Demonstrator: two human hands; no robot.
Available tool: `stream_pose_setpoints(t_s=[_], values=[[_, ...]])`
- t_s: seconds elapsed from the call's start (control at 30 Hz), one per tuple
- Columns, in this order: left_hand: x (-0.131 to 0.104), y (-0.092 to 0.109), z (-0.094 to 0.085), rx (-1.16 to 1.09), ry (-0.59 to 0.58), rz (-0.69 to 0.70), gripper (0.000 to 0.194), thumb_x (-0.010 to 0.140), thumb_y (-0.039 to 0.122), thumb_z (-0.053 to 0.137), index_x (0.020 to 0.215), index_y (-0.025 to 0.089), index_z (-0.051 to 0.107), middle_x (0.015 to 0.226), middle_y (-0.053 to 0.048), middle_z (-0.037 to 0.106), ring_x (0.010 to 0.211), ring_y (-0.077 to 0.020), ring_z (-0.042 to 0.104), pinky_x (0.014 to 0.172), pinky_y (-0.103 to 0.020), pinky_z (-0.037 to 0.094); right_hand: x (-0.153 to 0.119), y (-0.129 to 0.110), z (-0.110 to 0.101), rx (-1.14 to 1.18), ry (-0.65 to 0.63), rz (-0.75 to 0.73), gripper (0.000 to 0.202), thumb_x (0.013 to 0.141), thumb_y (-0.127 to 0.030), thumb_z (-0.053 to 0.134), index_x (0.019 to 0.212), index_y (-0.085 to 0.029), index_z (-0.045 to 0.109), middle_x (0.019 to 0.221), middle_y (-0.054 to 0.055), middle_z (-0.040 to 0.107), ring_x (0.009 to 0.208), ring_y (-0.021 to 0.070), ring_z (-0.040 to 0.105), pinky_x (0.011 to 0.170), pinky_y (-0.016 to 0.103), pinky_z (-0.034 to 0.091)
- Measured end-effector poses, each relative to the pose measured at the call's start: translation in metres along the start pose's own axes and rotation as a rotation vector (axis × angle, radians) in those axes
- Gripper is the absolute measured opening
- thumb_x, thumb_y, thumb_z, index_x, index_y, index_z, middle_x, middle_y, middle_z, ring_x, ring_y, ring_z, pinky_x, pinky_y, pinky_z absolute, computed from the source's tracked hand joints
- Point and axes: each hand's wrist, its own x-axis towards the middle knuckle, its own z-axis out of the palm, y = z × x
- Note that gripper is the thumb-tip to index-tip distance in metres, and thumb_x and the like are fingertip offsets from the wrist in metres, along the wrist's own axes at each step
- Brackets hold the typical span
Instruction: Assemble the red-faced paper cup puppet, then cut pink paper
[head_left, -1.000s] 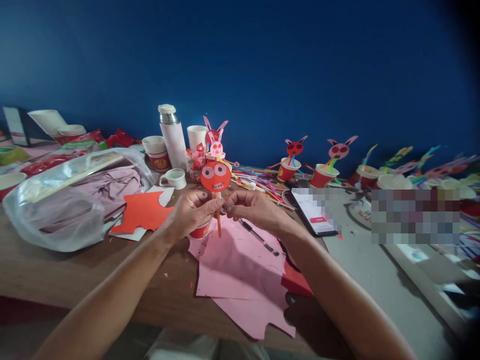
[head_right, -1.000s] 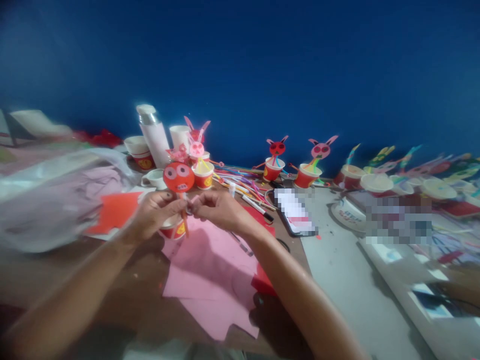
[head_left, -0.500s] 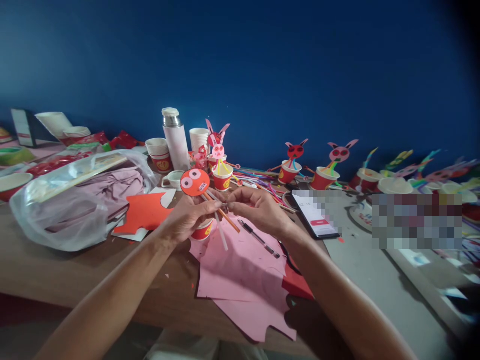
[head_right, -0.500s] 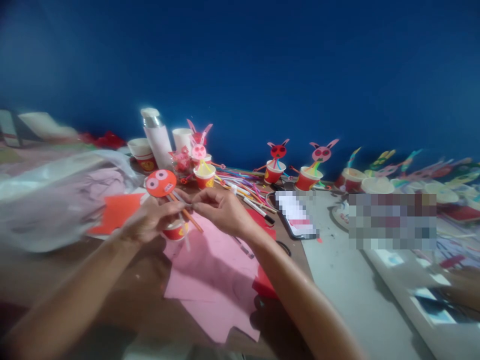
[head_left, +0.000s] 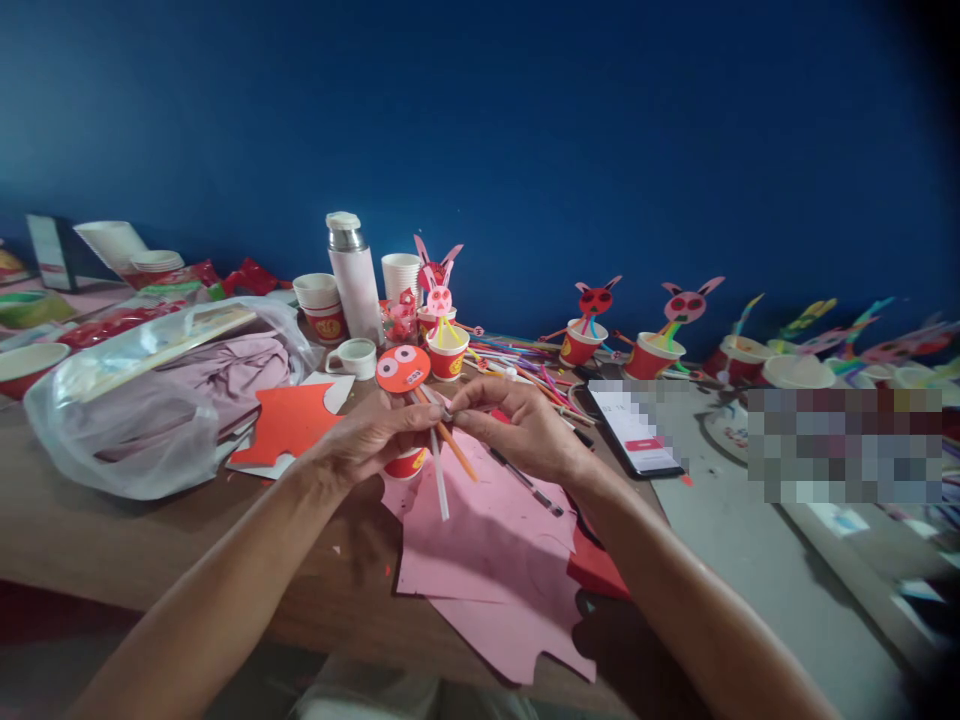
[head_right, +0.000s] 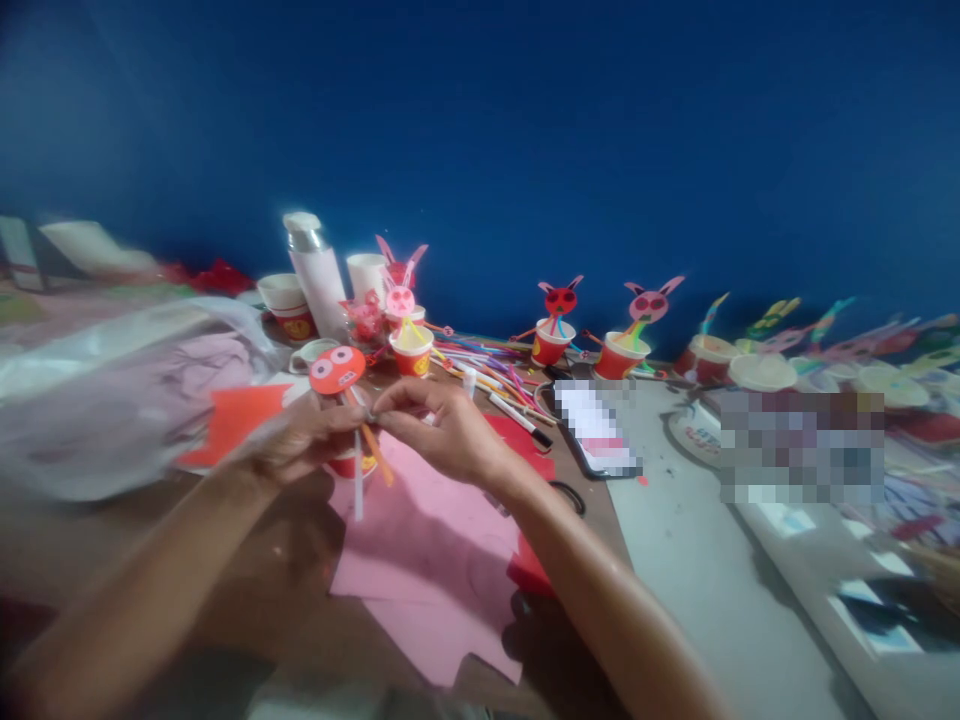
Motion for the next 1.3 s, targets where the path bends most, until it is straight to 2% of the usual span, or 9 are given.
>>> stream_pose_setpoints(t_s=[0.17,0.33,0.47,0.73,0.93,1.13,1.23,1.3], values=[[-0.002,0.0,0.0,0.036,-0.072,0.018,0.012,0.063,0.02,0.078,0.066,0.012,0.069,0.063,-0.002,0.066,0.058,-0.0115,0.062,0.054,-0.019,0.053,-0.003,-0.003,-0.001,-0.078,-0.028,-0.133,0.005,0.083,-0.022,0.058,0.082,-0.019,0.061,0.085,0.002,0.063,0.082,0.0142,0.058,0.076,0.028,0.045],[-0.005,0.002,0.003,0.058,-0.133,0.003,0.011,0.065,0.02,0.076,0.063,0.013,0.068,0.056,-0.001,0.064,0.047,-0.0089,0.057,0.047,-0.018,0.05,-0.003,-0.002,-0.002,-0.069,-0.059,-0.194,0.006,0.083,-0.025,0.059,0.083,-0.019,0.059,0.087,0.003,0.061,0.085,0.0152,0.058,0.078,0.03,0.046],[-0.007,0.004,0.006,0.067,-0.11,-0.007,0.012,0.063,0.022,0.077,0.065,0.013,0.068,0.06,-0.003,0.065,0.051,-0.0105,0.059,0.044,-0.017,0.048,-0.004,-0.002,-0.002,-0.06,-0.052,-0.216,0.007,0.082,-0.025,0.061,0.082,-0.019,0.057,0.085,0.002,0.06,0.082,0.0146,0.056,0.077,0.03,0.046],[-0.01,0.004,0.008,0.203,-0.076,0.104,0.01,0.068,0.021,0.072,0.064,0.014,0.068,0.061,-0.002,0.064,0.052,-0.0107,0.059,0.049,-0.019,0.049,-0.004,-0.002,-0.002,-0.208,-0.025,-0.257,0.011,0.083,-0.028,0.059,0.077,-0.019,0.055,0.081,0.003,0.06,0.076,0.0146,0.055,0.076,0.031,0.043],[-0.008,-0.001,0.008,0.153,-0.055,0.053,0.012,0.069,0.021,0.073,0.065,0.013,0.066,0.062,-0.002,0.063,0.058,-0.0136,0.063,0.053,-0.021,0.051,-0.002,0.004,-0.001,-0.186,-0.022,-0.237,0.013,0.083,-0.029,0.059,0.076,-0.019,0.056,0.079,0.002,0.06,0.074,0.0137,0.054,0.076,0.031,0.042],[-0.003,-0.004,0.016,-0.025,-0.004,0.068,0.02,0.067,0.03,0.074,0.074,0.013,0.068,0.064,-0.003,0.065,0.056,-0.0128,0.061,0.054,-0.024,0.053,0.001,0.011,-0.004,0.042,0.114,-0.133,0.016,0.08,-0.034,0.063,0.078,-0.019,0.06,0.078,0.001,0.062,0.074,0.0132,0.057,0.072,0.028,0.045],[0.001,-0.005,0.013,-0.035,0.034,0.102,0.022,0.066,0.032,0.075,0.076,0.013,0.068,0.063,-0.003,0.066,0.054,-0.0116,0.06,0.052,-0.022,0.052,0.002,0.012,-0.009,0.043,0.141,-0.114,0.013,0.081,-0.033,0.062,0.082,-0.02,0.063,0.084,0.002,0.064,0.08,0.0143,0.059,0.075,0.029,0.046],[0.004,-0.007,0.01,-0.014,0.094,0.135,0.02,0.067,0.03,0.075,0.073,0.012,0.067,0.06,-0.001,0.065,0.05,-0.0094,0.057,0.05,-0.02,0.05,0.003,0.011,-0.012,-0.006,0.204,-0.106,0.011,0.083,-0.03,0.058,0.087,-0.021,0.064,0.091,0.003,0.065,0.087,0.0155,0.06,0.079,0.03,0.045]])
